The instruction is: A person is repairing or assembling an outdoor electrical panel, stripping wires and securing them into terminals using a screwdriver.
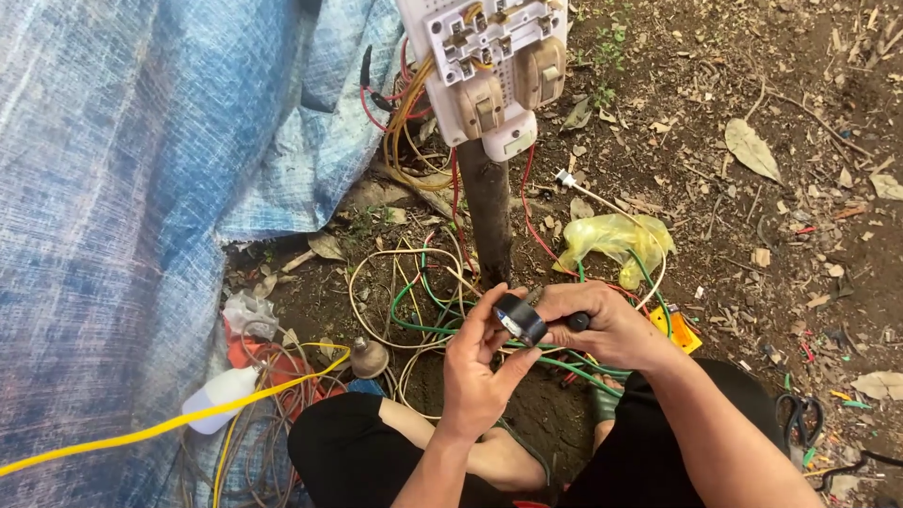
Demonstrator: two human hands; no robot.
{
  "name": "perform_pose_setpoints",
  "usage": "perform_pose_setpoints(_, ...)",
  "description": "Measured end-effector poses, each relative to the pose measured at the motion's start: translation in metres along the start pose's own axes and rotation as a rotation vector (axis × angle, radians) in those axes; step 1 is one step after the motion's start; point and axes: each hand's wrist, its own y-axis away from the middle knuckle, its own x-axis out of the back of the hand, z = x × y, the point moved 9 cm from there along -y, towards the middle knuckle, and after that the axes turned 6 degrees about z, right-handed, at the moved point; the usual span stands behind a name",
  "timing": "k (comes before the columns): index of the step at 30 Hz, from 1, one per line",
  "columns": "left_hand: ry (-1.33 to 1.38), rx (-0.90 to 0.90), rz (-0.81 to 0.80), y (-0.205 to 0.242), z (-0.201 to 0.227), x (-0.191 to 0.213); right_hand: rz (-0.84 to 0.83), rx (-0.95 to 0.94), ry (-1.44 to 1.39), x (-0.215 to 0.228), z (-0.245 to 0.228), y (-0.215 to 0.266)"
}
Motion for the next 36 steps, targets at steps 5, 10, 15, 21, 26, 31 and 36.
perform_pose_setpoints(5, -0.166, -0.036, 0.048, 0.001, 0.003, 0.002, 0.013, -0.124, -0.076, 0.008, 0.008, 0.006)
perform_pose_setpoints(10, -0.153, -0.050, 0.014, 0.003, 0.001, -0.001, 0.004, -0.072, -0.021, 0.006, 0.004, 0.007)
perform_pose_setpoints(15, -0.509, -0.223, 0.062, -0.008, -0.009, 0.035, 0.013, -0.141, 0.114, -0.002, 0.022, 0.009)
perform_pose_setpoints(21, -0.806, 0.369, 0.134, -0.009, -0.148, 0.160, 0.201, -0.281, 0.277, 0.023, 0.037, 0.013)
perform_pose_setpoints(26, -1.043, 0.690, 0.091, 0.060, -0.315, 0.240, 0.302, -0.377, 0.327, 0.035, 0.042, 0.018)
perform_pose_setpoints(31, -1.146, 0.882, 0.257, 0.100, -0.395, 0.290, 0.323, -0.422, 0.460, 0.047, 0.048, 0.026)
perform_pose_setpoints(36, -1.181, 0.828, 0.356, 0.075, -0.383, 0.305, 0.347, -0.450, 0.488, 0.052, 0.051, 0.035)
